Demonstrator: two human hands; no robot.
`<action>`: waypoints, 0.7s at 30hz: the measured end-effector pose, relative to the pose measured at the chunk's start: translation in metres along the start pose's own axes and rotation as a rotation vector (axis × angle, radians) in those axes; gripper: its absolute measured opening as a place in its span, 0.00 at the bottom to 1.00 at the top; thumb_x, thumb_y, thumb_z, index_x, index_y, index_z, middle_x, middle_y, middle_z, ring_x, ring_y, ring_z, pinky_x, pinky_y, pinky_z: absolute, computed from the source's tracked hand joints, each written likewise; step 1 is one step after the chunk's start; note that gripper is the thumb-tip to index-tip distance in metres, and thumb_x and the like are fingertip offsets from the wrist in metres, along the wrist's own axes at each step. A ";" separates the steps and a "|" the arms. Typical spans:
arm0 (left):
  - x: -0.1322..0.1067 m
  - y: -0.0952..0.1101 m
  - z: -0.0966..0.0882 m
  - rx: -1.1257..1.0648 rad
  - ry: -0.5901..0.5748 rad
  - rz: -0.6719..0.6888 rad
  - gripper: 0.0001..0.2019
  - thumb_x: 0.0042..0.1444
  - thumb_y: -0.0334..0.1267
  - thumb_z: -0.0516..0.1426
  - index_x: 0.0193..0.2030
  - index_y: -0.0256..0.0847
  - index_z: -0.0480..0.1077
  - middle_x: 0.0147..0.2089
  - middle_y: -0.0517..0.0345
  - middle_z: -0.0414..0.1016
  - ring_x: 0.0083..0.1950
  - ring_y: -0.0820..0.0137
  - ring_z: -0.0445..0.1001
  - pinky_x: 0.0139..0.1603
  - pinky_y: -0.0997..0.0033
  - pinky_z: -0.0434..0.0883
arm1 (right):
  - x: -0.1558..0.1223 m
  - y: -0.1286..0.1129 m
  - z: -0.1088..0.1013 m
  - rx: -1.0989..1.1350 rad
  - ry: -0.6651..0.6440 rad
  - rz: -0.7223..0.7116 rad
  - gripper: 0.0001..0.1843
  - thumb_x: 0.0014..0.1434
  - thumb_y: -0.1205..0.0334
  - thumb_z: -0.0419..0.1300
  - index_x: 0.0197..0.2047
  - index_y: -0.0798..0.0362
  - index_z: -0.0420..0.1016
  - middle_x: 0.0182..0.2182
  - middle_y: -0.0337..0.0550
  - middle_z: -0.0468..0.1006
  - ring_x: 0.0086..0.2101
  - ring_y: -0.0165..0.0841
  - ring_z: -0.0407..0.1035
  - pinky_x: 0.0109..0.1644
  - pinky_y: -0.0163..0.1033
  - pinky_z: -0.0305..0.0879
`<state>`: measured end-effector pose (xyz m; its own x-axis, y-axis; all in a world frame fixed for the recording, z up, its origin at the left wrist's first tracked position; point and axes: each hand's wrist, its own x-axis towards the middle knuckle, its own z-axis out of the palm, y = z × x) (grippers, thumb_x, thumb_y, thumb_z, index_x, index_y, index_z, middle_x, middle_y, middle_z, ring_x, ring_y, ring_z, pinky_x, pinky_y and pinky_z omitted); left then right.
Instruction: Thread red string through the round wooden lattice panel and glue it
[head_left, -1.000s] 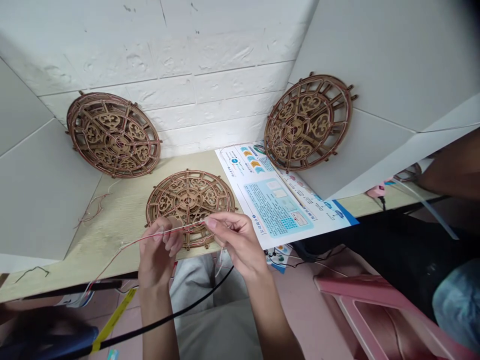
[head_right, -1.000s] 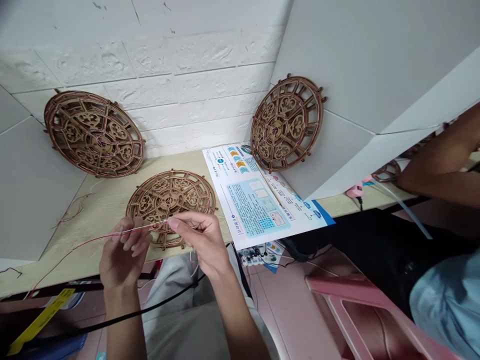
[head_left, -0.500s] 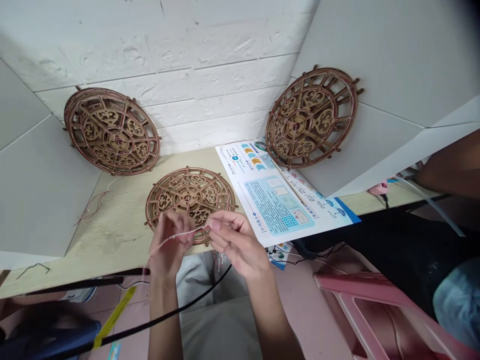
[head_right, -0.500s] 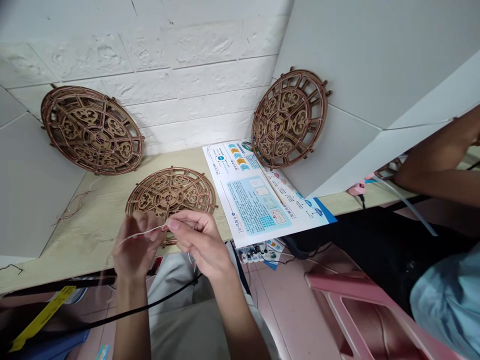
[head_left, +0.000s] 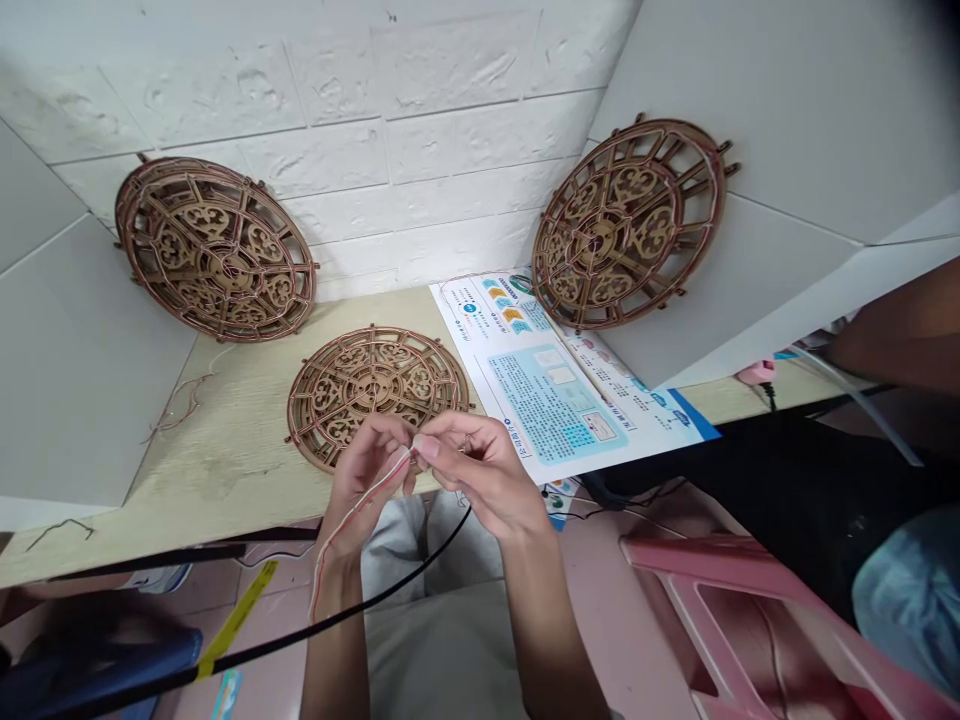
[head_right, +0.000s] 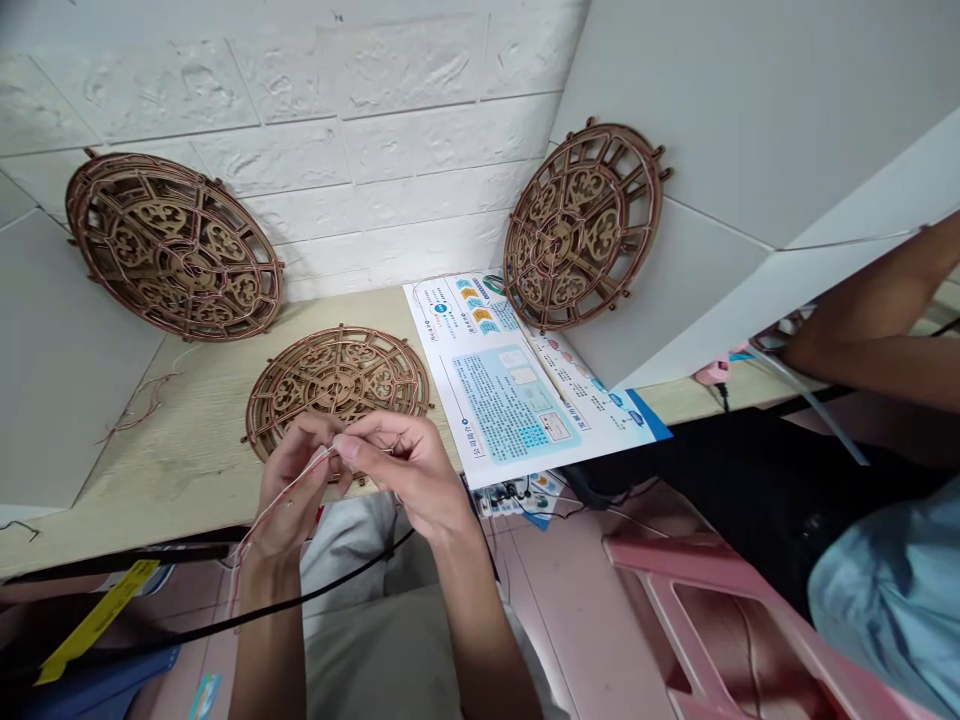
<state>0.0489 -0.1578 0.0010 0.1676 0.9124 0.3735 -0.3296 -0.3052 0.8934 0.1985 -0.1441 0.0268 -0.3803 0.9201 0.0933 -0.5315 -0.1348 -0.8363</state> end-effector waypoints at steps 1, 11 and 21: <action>0.000 -0.001 0.000 0.000 -0.009 -0.001 0.05 0.68 0.40 0.59 0.44 0.42 0.70 0.40 0.58 0.66 0.31 0.78 0.66 0.29 0.83 0.69 | 0.000 0.000 0.000 0.001 0.003 -0.007 0.15 0.53 0.53 0.75 0.32 0.56 0.79 0.16 0.32 0.66 0.17 0.20 0.49 0.21 0.31 0.40; 0.000 0.006 0.003 -0.033 0.041 -0.119 0.13 0.65 0.47 0.62 0.39 0.37 0.71 0.32 0.57 0.69 0.29 0.76 0.67 0.25 0.82 0.67 | -0.001 -0.003 -0.001 -0.092 0.036 -0.038 0.13 0.53 0.56 0.74 0.32 0.56 0.79 0.22 0.38 0.77 0.20 0.22 0.62 0.24 0.29 0.59; 0.000 0.007 0.001 -0.086 0.050 -0.037 0.11 0.65 0.43 0.62 0.36 0.36 0.71 0.30 0.57 0.69 0.26 0.76 0.67 0.21 0.83 0.65 | -0.001 -0.004 0.007 -0.103 -0.038 -0.034 0.19 0.57 0.49 0.71 0.30 0.56 0.74 0.24 0.40 0.76 0.20 0.23 0.59 0.23 0.32 0.55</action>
<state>0.0478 -0.1604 0.0079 0.1357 0.9356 0.3258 -0.4033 -0.2482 0.8808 0.1960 -0.1468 0.0339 -0.3928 0.9087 0.1410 -0.4647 -0.0638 -0.8832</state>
